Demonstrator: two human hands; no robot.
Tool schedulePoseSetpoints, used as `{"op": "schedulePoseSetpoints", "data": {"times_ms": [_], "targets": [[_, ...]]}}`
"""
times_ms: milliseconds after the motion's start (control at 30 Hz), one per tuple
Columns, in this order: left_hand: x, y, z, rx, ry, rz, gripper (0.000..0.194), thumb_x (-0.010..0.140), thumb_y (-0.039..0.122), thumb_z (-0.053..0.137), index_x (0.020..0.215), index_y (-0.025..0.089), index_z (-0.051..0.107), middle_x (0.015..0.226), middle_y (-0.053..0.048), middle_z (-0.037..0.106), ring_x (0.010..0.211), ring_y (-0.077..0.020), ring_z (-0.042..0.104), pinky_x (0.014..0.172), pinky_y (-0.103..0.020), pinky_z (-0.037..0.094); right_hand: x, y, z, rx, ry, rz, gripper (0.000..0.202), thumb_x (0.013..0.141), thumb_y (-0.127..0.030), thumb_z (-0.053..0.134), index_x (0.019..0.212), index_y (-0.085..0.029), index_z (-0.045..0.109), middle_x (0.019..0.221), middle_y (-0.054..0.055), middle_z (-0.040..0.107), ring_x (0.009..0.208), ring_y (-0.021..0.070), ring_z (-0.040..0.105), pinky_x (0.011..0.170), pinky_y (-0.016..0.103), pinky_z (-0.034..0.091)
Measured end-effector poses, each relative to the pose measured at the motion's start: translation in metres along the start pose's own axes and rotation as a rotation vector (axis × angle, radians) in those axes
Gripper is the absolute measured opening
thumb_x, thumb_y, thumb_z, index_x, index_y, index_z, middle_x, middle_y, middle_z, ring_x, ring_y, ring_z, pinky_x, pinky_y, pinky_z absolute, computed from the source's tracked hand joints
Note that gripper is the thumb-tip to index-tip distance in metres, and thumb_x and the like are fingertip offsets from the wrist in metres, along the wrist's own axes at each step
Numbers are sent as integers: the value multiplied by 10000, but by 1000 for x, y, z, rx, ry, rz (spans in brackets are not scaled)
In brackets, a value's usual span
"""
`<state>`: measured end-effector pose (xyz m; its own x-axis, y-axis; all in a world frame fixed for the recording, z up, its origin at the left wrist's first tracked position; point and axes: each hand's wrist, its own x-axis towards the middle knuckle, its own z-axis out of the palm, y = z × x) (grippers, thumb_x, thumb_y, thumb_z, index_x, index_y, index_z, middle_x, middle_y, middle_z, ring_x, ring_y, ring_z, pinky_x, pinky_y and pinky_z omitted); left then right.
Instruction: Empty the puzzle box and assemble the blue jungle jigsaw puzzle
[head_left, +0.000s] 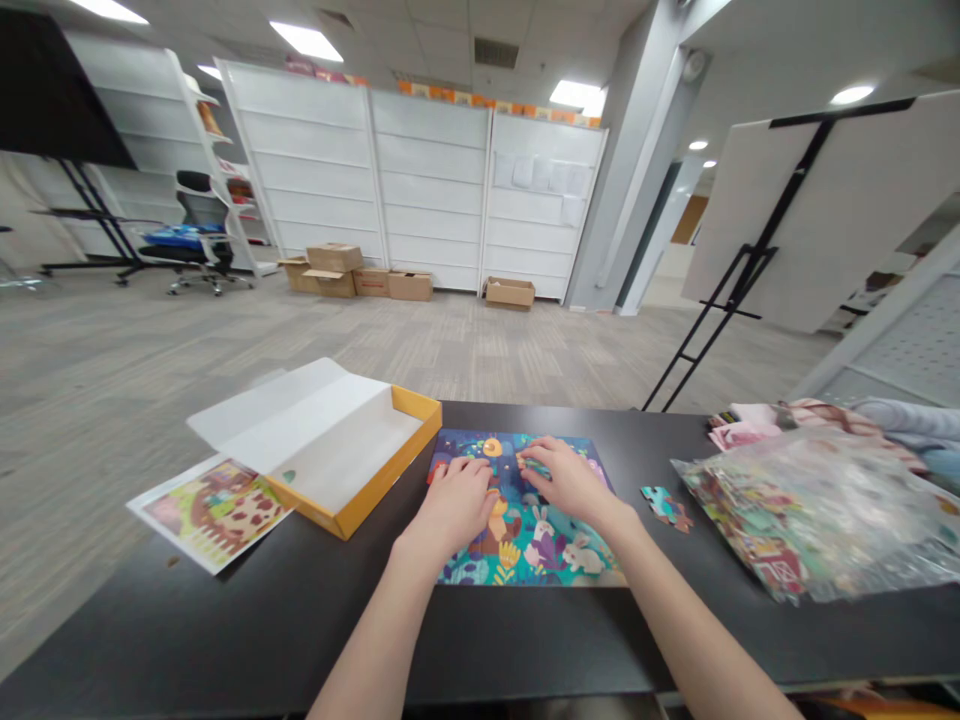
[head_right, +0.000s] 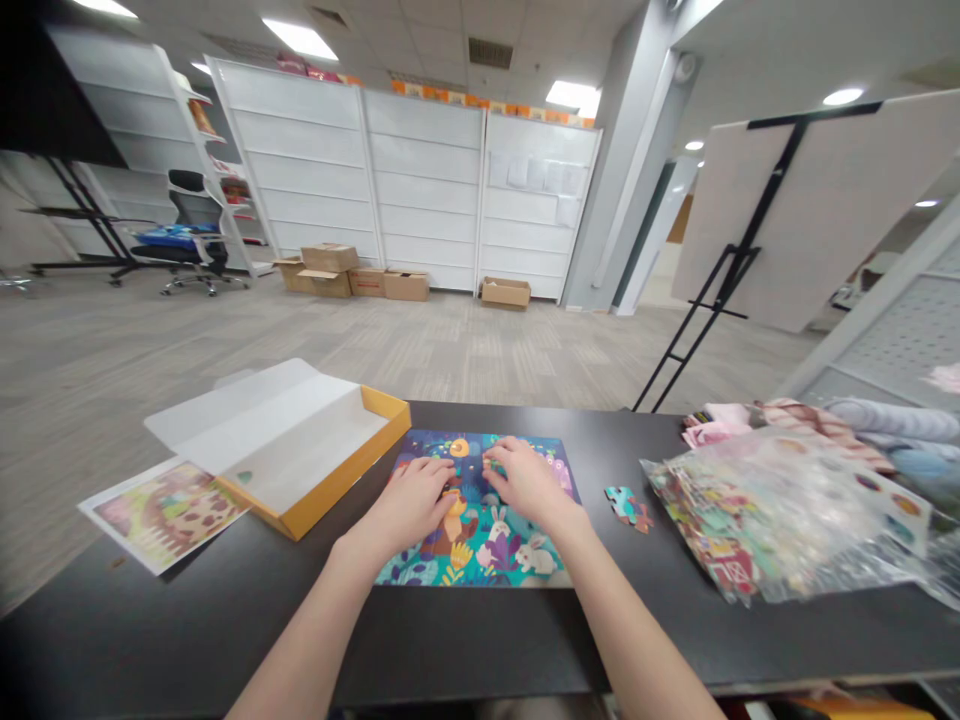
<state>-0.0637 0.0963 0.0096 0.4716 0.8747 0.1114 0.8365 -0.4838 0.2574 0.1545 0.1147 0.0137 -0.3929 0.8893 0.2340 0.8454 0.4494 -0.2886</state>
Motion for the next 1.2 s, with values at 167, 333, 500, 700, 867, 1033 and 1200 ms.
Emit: {"op": "schedulePoseSetpoints", "data": {"times_ms": [167,333,500,700,867,1033,1200], "targets": [[1,0,-2,-21,-21,-1,298,956,298,496,1136,160,690,1340,-128,632,1268,-315,528,1067,-499,414,-60,63,-48,-299,-62,351,301,922,-294,542,1144,-187,714,1176,140,685,1096,314,617,933,402,465],[1,2,-6,-24,-47,-20,311,955,302,495,1157,157,683,1359,-132,622,1274,-313,523,1076,-497,414,-107,120,-80,-312,-323,435,523,708,-218,699,1225,-142,685,1213,167,694,1116,334,639,960,390,466],[-1,1,-7,-40,-31,-4,312,952,298,499,1176,166,673,1367,-136,617,1272,-309,527,1087,-504,398,-108,121,-87,-245,-328,433,544,653,-225,715,1192,-150,693,1143,158,717,1042,326,672,904,381,503],[-1,-4,-7,-163,92,42,253,938,250,509,1100,165,684,1252,-126,677,1210,-298,577,1052,-476,429,-112,116,-89,25,-93,420,442,650,-304,738,1070,-167,705,1010,143,718,942,306,699,836,397,556],[3,-3,-1,-655,159,-4,257,944,319,519,1099,173,662,1134,-107,720,1064,-242,671,958,-388,512,-88,70,-77,559,-159,299,556,749,-344,733,1263,-181,596,950,77,716,895,228,709,824,360,584],[0,3,6,-1146,-7,-63,397,870,300,618,1232,155,548,1010,-89,719,912,-204,721,812,-331,566,-31,16,-43,726,-259,-7,223,766,-300,725,962,-194,708,1308,113,611,1133,249,625,830,322,563],[-6,-1,5,-1154,45,-107,410,807,175,622,1204,163,521,760,17,649,711,-151,698,697,-273,542,-7,6,-12,858,-294,-7,238,745,-296,743,923,-179,639,964,38,665,810,152,645,762,296,545]]}}
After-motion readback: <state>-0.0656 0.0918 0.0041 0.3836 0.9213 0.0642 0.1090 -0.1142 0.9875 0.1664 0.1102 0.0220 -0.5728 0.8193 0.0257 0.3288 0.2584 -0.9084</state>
